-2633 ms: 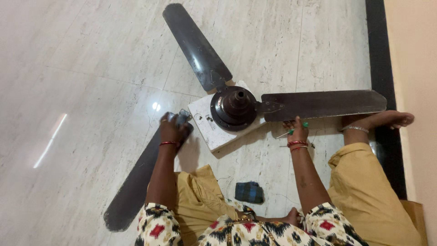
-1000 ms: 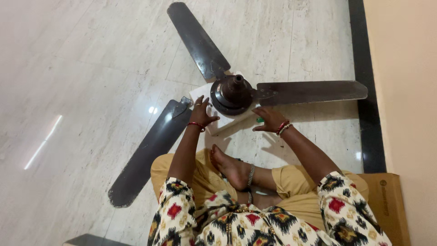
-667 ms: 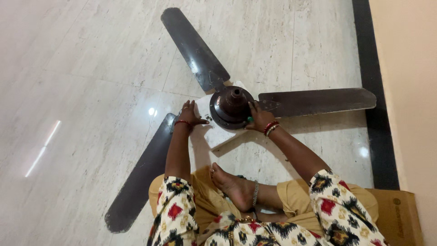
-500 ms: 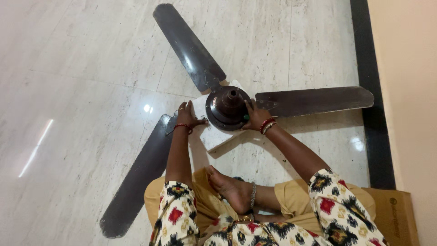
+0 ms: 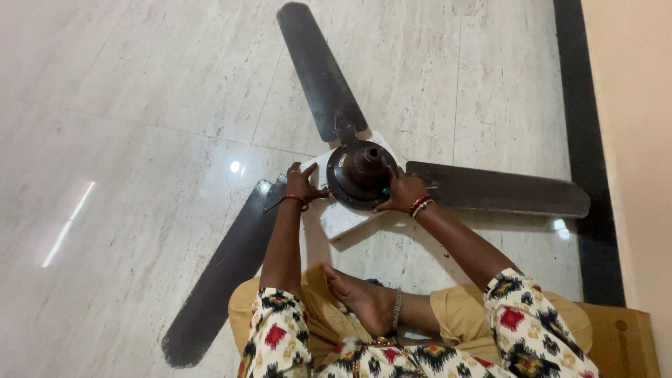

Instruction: The person sits on the floor and attaches the blades to a ceiling fan motor housing using a screwdriver. They secure each blade one at a time by tightening the screws at the mounting points.

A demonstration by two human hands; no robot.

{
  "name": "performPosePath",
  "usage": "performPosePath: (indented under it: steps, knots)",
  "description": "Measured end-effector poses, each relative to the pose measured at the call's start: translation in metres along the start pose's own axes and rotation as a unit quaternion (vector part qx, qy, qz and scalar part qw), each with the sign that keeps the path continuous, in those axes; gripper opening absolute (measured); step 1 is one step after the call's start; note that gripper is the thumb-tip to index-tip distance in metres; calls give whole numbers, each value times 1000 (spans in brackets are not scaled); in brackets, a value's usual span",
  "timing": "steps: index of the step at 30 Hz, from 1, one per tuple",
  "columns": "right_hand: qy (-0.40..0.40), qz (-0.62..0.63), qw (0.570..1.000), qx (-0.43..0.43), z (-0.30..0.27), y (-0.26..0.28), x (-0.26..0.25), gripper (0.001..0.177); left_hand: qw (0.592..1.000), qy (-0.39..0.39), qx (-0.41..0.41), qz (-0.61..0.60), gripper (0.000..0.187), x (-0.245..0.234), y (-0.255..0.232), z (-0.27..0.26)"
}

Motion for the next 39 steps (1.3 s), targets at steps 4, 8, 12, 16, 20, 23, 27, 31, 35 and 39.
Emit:
performPosePath:
  steps: [4,8,12,16,20,23,27,31,35,39]
  knots:
    - [-14,-18,999,46,-8,22,11,155,999,36,5,34,111,2,-9,-5]
    - [-9,6,997,79,-12,22,24,152,999,27,15,28,109,-2,-14,-14]
    - [17,41,993,106,-14,21,18,152,999,27,20,32,103,-3,-17,-26]
    - [47,54,989,128,-19,29,9,152,986,76,50,142,116,-1,-22,-37]
    - [21,76,993,86,-31,17,8,123,991,34,42,119,118,-3,-12,-68]
    - [-93,176,977,76,-83,0,16,83,992,14,-34,122,118,-24,15,-93]
    - [92,185,977,49,-157,-2,70,48,975,25,-165,147,127,-75,87,-130]
    - [133,261,956,12,-190,1,117,38,941,62,-308,123,108,-83,144,-185]
    - [64,400,912,69,-152,1,113,38,975,-50,-193,98,89,-72,126,-165]
    - [38,609,779,143,-106,12,100,37,971,-121,-47,-199,75,-24,52,-115]
Point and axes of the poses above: each hand's wrist, its own z-axis towards the middle knuckle, its own x-axis out of the palm, y = z × x, the point moved 4 cm from there along z, towards the middle knuckle, and after that the axes turned 1 degree about -y, right-handed, at the moved point
